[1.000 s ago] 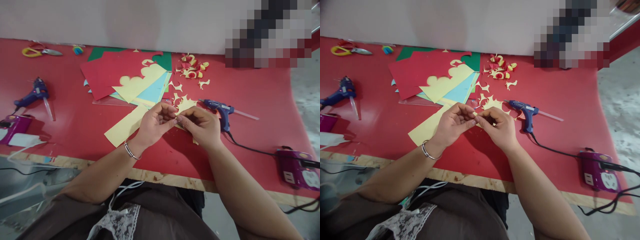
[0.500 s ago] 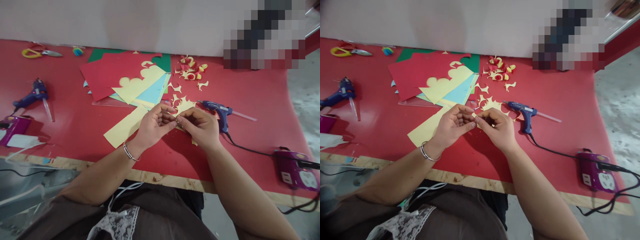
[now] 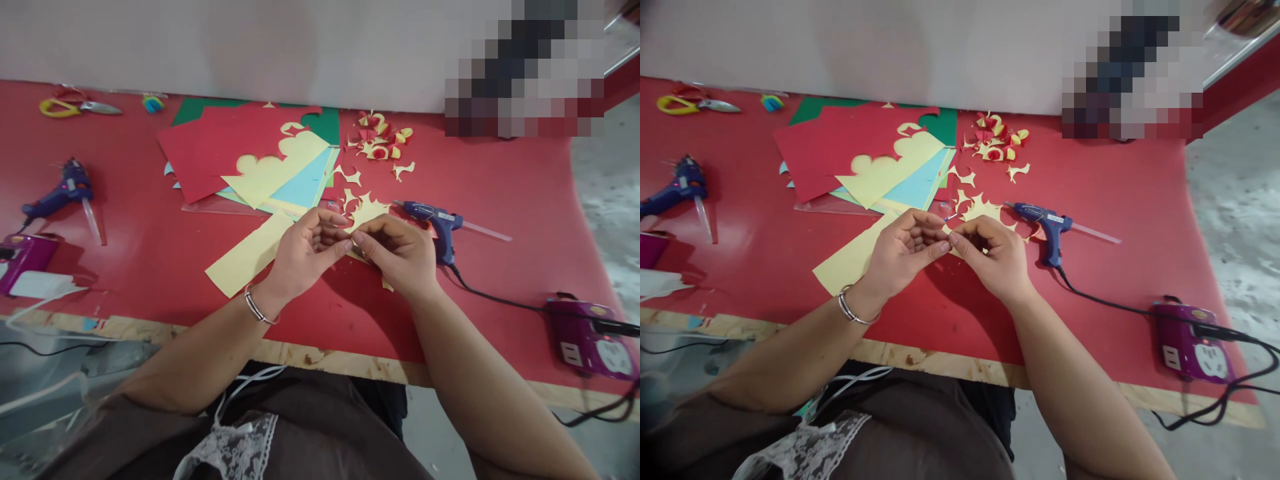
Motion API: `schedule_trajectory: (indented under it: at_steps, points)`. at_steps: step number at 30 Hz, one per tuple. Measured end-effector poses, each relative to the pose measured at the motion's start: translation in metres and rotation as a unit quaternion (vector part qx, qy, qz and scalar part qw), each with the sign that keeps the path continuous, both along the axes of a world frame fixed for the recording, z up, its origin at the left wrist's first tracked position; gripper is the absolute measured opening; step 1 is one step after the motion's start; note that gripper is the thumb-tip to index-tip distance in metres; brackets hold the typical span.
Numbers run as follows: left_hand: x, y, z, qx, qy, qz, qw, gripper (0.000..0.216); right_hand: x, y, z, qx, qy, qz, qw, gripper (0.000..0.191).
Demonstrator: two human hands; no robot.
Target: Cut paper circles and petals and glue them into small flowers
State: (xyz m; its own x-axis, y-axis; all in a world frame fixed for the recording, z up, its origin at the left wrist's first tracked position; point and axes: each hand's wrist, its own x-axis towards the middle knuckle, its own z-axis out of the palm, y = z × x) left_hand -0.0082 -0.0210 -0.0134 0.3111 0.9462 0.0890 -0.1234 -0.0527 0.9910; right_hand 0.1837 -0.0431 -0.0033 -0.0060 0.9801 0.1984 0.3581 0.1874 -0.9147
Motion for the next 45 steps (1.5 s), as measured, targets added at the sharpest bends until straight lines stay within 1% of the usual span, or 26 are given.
schedule_trajectory:
  at_steps: [5,11,15,18,24,30,34,39,45]
  points:
    - [-0.0005,0.0012,-0.0001,-0.010,0.006,-0.019,1.000,0.032,-0.0004,-0.0005,-0.0006,0.007,0.002,0.004,1.000,0.024]
    - [0.0004,0.0014,0.0015,-0.013,-0.003,-0.022,1.000,0.028,-0.0005,-0.0005,-0.0035,0.015,0.005,0.007,1.000,0.021]
    - [0.0014,0.0003,0.0005,-0.021,-0.008,-0.019,1.000,0.027,-0.0007,0.0004,-0.0024,0.029,-0.014,0.007,0.999,0.021]
    - [0.0016,0.0002,-0.0009,-0.026,-0.016,-0.021,0.999,0.029,-0.0008,0.0009,-0.0009,0.036,-0.030,0.005,0.999,0.022]
    - [0.0020,0.0012,-0.0028,-0.024,-0.005,-0.015,1.000,0.033,-0.0006,0.0005,0.0000,0.035,-0.031,0.009,0.999,0.022]
    - [0.0029,0.0002,-0.0024,-0.027,-0.022,-0.012,0.999,0.038,-0.0013,0.0002,0.0021,0.041,-0.038,0.002,0.998,0.024]
    - [0.0022,0.0009,-0.0037,-0.023,-0.013,-0.014,1.000,0.033,-0.0013,-0.0003,0.0008,0.025,-0.017,0.006,1.000,0.022]
    - [0.0021,0.0016,-0.0065,-0.007,-0.016,-0.030,0.999,0.028,0.0007,0.0003,-0.0018,-0.005,0.014,-0.015,1.000,0.026]
    - [0.0023,0.0002,-0.0028,-0.003,-0.016,-0.010,1.000,0.029,0.0006,0.0002,-0.0009,-0.018,0.040,-0.023,0.999,0.030]
